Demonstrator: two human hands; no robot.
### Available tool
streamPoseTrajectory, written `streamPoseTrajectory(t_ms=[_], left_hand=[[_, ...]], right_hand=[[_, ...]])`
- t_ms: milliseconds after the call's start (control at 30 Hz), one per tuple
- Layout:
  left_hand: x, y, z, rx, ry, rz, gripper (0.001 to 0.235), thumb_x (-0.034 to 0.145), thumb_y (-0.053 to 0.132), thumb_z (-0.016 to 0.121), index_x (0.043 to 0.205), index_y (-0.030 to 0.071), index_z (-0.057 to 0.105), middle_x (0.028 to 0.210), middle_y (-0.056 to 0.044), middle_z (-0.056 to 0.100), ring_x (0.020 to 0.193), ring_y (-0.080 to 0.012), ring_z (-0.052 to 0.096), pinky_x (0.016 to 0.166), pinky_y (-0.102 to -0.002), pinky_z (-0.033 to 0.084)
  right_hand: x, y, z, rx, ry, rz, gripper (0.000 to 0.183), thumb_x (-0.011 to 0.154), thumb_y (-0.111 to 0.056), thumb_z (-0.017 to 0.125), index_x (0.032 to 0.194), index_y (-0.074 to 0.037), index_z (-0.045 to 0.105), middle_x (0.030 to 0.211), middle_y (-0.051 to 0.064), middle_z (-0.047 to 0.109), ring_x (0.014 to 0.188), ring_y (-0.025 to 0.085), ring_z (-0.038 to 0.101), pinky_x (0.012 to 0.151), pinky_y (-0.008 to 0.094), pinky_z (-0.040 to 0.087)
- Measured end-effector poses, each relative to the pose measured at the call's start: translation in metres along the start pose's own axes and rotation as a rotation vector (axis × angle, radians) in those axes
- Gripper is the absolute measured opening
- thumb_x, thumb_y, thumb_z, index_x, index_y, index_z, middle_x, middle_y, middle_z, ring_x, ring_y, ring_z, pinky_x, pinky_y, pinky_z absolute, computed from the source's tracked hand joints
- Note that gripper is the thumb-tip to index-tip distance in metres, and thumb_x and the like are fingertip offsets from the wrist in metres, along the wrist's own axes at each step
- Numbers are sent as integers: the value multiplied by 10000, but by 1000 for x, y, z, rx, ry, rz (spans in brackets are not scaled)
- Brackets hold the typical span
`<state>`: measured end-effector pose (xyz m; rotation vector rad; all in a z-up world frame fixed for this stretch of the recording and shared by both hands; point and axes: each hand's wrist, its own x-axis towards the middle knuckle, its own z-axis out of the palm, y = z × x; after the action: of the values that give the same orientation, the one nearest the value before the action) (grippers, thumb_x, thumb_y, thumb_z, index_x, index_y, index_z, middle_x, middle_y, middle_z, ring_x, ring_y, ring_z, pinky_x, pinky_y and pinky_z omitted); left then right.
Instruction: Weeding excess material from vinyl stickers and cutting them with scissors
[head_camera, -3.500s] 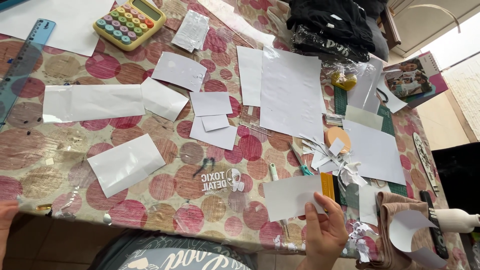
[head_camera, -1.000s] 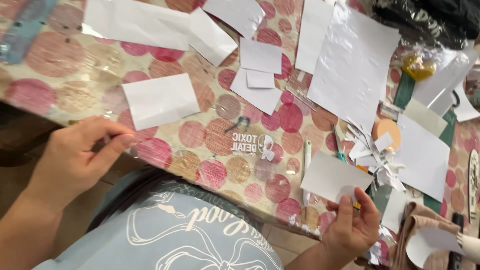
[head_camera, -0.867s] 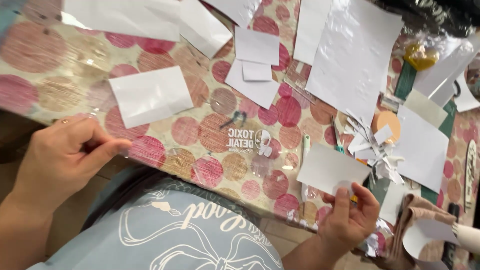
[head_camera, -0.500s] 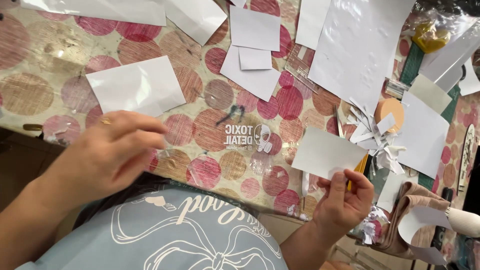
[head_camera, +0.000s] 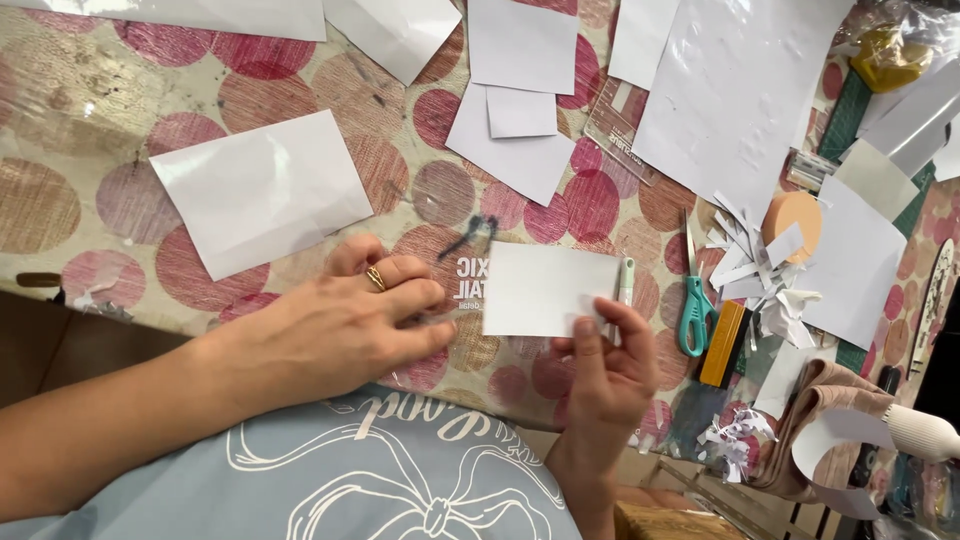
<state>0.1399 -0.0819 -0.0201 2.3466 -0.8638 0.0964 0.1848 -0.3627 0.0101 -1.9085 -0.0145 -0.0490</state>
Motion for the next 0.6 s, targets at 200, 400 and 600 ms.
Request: streamPoseTrajectory(t_ms=[200,400,600], left_hand=[[0,3,-9,159,93,35,235,947,176,516,1158,200,617,1296,-155,546,1249,-324,492,1084,-539,270],[-2,0,-1,93,55,7,325,965,135,461,1256,129,604,1393,-166,547,1362,-324,446,1104,-556,254],[-10,-4,22,157,17,-43,634,967,101,284,1597,149,329,1596,-70,413,1540,-258,254,1218,-530,41]], right_hand=[[-4,-3,13,-90,-36,107,238,974,-106,682,1191,-20,637,836,95,731,682,132,740,634,234,648],[-3,0,15,-68,-74,119,248,970,-90,683,1200,-15,628,862,93,730,693,140,745,662,240,663],[-4,6,16,-60,-60,123,255,958,-73,693,1191,-3,615,1016,94,692,687,164,744,666,255,660]])
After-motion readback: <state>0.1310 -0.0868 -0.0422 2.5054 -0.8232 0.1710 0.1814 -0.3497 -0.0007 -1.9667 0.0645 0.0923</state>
